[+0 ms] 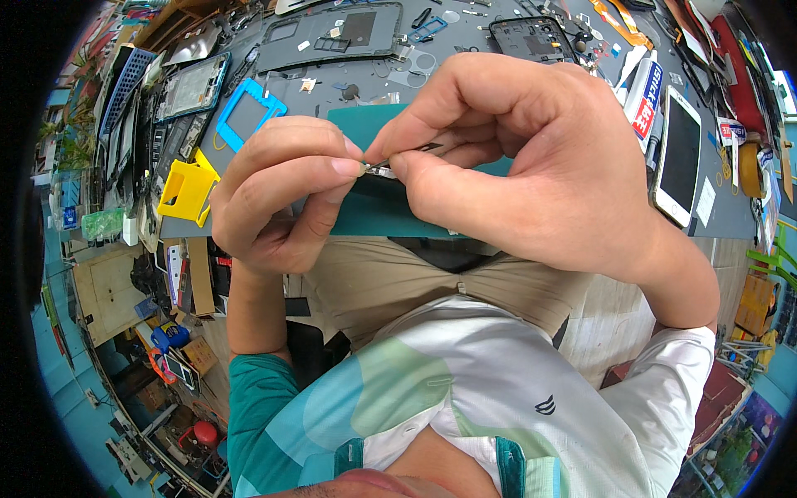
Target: The person removes a small component from a disassembled smartphone, then reassembles the device by aligning and pressing the back cover onto the chassis. The person then handles a head-mounted camera and adjusts the headstrap.
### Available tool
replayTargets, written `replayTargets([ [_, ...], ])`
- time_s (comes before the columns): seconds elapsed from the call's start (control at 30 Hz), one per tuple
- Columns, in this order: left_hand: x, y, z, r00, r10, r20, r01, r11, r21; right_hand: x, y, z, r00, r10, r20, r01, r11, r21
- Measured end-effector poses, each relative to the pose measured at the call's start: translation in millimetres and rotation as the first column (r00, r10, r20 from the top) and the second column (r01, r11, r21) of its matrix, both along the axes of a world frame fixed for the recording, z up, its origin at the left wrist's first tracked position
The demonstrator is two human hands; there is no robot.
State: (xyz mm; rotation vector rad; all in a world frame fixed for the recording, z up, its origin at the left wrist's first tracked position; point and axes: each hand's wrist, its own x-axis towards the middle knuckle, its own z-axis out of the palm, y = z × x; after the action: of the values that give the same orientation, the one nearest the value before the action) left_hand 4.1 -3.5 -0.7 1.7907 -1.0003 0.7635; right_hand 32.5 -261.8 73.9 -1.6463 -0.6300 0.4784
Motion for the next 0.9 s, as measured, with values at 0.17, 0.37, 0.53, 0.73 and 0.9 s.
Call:
replayTargets([
  [0.17,1.0,0.2,-1.4,1.0,-0.003,0.004,0.003,1.0,0.0,-0.3,-0.7,-2.0,1.0,-0.001,0.02,0.001,1.0,-0.003],
  [0.37,-0.5,-0.6,0.3,1.0,0.007,-0.003,-0.007,1.0,0.001,0.2,-0.4,-3.9,0.998,0.008,0.06,-0.008,1.0,0.004],
  [0.53,0.0,-0.4,-1.1,1.0,0.004,-0.002,-0.004,1.0,-0.001,0.3,-1.2,-4.5,0.996,0.012,0.089,-0.011,1.0,-0.012],
  [0.73,-0.1,0.1,-0.6,1.0,0.004,0.0,-0.004,1.0,0.004,0.0,-1.3,-4.3,0.996,0.016,0.092,-0.015,1.0,-0.011],
  [0.9,0.7,-0.2,-0.2,1.0,-0.002,0.003,0.002,1.0,0.002,-0.1,-2.0,-5.3,0.996,0.017,0.082,-0.017,1.0,0.002],
])
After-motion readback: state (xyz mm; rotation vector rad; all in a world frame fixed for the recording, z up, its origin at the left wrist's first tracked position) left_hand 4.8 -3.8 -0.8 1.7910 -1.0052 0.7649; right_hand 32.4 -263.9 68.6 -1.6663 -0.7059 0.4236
